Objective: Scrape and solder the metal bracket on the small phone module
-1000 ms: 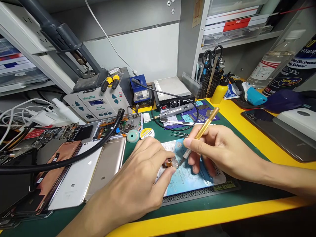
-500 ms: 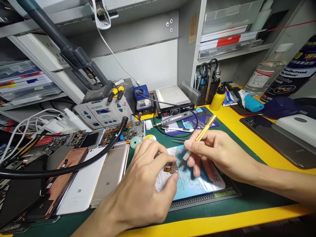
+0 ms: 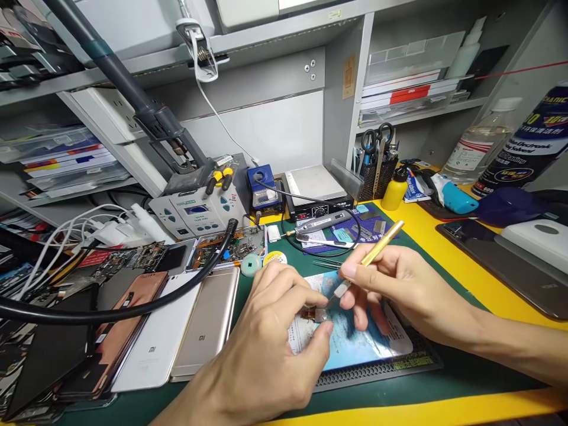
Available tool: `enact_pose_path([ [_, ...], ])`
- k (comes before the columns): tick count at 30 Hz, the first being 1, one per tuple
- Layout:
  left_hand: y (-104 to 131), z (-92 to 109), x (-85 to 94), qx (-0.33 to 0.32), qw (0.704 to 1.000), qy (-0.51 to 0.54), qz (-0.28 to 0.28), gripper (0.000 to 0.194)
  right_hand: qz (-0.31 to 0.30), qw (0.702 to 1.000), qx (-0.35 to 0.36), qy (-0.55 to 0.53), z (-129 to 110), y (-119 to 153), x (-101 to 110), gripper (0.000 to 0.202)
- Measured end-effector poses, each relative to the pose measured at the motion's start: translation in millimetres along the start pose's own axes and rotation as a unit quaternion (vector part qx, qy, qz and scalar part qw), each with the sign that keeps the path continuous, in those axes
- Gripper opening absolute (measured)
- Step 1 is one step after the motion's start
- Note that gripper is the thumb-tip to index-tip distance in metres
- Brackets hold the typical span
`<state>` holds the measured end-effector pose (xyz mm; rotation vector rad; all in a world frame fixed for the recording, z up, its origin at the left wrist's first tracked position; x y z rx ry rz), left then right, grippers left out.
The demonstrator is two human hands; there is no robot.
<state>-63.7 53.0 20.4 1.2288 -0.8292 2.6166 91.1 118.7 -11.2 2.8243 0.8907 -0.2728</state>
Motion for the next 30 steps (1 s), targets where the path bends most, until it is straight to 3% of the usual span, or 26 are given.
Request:
enact_pose_path([
  [13,3,-2,4.6,0.005,1.0,0.024,0.02,0.02,-0.029,0.998,0.014,-0.056,0,4,3,0.012],
  [18,1,-7,11.2,0.011,0.999,0.001,0.034,0.017,0.015,0.998,0.023,-0.051,1,2,10,0.018],
  [23,-2,-3,12.9,-0.026,0.999,-0.047,-0.005,0.016,0.064,0.997,0.038,-0.031,-4,0,15,0.021],
  [27,-1,-3,7.2,-0.041,0.995,-0.082,-0.04,0.017,0.107,0.984,0.089,0.108,-10,-1,16,0.021],
  [30,1,-4,2.8,-0.042,0.992,-0.102,-0.052,0.015,0.13,0.943,0.178,0.248,-14,0,15,0.019],
])
Point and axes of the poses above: each hand's wrist, its own y-axis away from the middle knuckle, its own x-axis out of the back of the hand, z = x × y, the point moved 6 cm from there along -y, towards the middle knuckle, and after that the axes turned 4 degrees about -y, right-handed, at the moved point
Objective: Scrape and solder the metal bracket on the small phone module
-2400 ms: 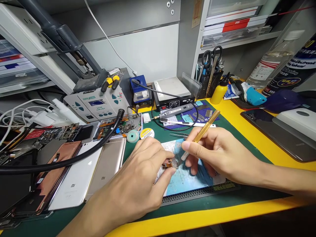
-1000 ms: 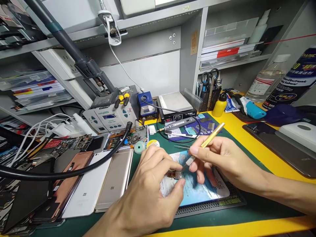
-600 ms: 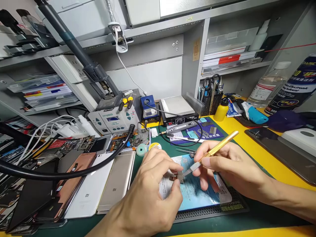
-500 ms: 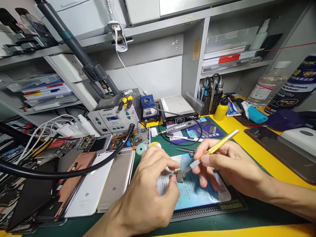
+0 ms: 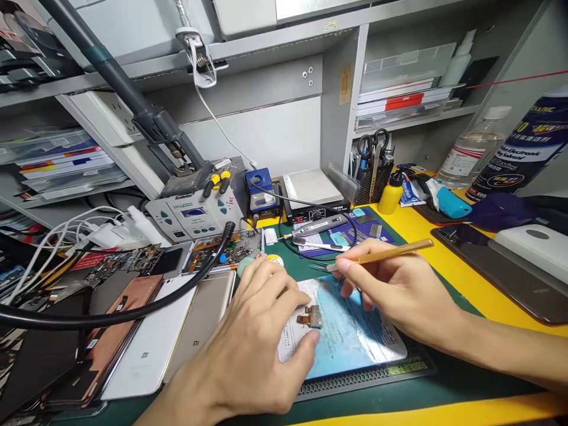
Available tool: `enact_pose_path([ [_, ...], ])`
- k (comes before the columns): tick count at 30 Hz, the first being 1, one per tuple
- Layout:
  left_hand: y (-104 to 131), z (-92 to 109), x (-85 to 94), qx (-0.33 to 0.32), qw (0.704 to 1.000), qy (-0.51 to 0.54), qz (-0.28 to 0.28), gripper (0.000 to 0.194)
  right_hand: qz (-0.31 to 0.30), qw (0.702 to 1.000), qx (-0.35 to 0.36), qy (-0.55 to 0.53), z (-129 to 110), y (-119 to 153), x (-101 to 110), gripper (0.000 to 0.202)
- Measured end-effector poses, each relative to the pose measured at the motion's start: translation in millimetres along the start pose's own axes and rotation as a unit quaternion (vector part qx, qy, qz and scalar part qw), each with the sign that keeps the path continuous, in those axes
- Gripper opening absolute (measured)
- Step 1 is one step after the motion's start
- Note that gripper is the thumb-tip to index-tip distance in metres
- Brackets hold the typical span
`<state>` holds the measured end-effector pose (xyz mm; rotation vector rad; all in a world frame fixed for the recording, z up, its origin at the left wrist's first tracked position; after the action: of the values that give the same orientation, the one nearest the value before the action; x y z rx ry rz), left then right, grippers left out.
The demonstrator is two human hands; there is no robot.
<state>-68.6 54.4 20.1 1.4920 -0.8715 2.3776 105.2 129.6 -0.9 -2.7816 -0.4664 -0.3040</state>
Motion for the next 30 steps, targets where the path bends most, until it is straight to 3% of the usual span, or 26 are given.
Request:
enact_pose_path([
  [5,1,0,-2.6,-0.004,1.0,-0.028,-0.005,0.01,0.024,0.99,0.114,0.075,-2,7,-3,0.007],
  [12,4,-2,-0.4,-0.01,0.999,-0.051,0.005,0.013,0.024,0.971,0.176,0.158,-9,6,-4,0.007],
  [23,3,-4,-3.3,-0.012,0.998,-0.067,0.01,0.014,-0.045,0.948,0.221,0.223,-17,9,-15,0.007],
  [30,3,-5,-3.3,-0.006,0.998,-0.068,0.01,0.016,-0.095,0.948,0.204,0.225,-14,9,-19,0.009],
])
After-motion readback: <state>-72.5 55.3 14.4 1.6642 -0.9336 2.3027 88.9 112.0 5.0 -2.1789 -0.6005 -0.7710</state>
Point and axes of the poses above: each hand's wrist, its own y-axis away from the middle knuckle, its own x-axis out of the back of the hand, z = x × y, the point moved 6 cm from there along -y, towards the middle knuckle, and after that the axes turned 4 degrees about -y, right-handed, at the moved point
